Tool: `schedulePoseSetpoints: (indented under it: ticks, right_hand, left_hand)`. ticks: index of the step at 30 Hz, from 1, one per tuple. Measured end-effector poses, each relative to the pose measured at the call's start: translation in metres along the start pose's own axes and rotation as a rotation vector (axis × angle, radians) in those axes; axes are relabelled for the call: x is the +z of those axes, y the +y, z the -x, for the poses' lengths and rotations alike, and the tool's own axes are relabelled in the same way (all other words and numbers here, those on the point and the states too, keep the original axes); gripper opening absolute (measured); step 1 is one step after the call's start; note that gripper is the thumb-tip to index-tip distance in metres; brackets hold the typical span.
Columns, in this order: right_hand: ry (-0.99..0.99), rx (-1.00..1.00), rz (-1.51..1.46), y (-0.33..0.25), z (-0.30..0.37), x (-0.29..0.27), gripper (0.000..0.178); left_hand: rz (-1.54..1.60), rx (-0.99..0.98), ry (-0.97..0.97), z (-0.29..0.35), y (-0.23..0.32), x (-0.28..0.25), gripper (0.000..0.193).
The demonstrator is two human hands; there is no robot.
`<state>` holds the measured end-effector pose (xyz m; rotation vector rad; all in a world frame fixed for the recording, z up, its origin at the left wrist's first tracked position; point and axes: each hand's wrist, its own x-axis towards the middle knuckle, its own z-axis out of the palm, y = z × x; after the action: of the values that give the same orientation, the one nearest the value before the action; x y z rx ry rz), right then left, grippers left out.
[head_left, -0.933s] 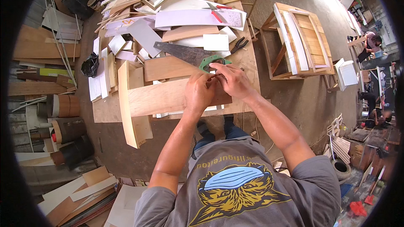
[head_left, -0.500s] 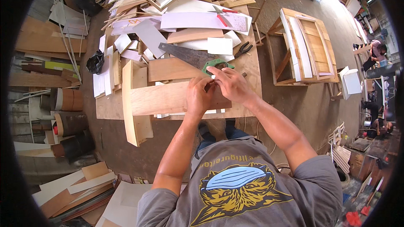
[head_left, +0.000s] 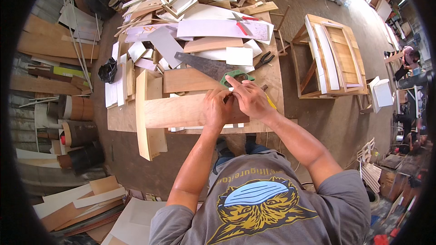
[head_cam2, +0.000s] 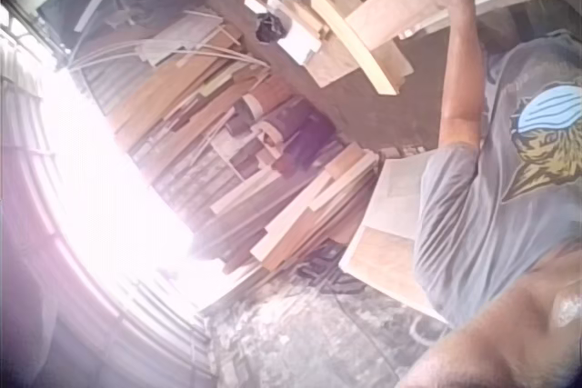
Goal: The person positions wooden boards together, retrieves nails from a bag, and hammers the nails into the boards using a hammer.
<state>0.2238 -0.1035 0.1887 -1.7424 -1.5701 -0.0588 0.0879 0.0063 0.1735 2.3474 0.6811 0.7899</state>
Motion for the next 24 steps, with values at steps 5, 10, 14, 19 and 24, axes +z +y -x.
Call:
schedulePoseSetpoints:
  ticks: [5,10,14,19,24]
  right_hand:
    - [0.037,0.138,-0.082,0.002,0.01,-0.004,0.065]
    - [0.157,0.599,-0.335,0.038,0.045,-0.005,0.054]
    - [0.054,0.713,-0.137,0.101,0.119,0.007,0.047]
    - [-0.375,0.954,0.247,0.125,0.202,0.013,0.045]
    - [-0.392,1.01,0.278,0.13,0.228,0.024,0.041]
  left_hand:
    - [0.033,0.01,0.023,-0.001,0.002,0.001,0.009]
    - [0.081,-0.051,0.037,0.0,0.006,-0.003,0.008]
    - [0.088,-0.094,0.013,-0.001,0.009,-0.003,0.01]
    - [0.084,-0.101,0.016,0.0,0.007,-0.003,0.009]
    - [0.076,-0.071,0.026,0.0,0.005,-0.003,0.008]
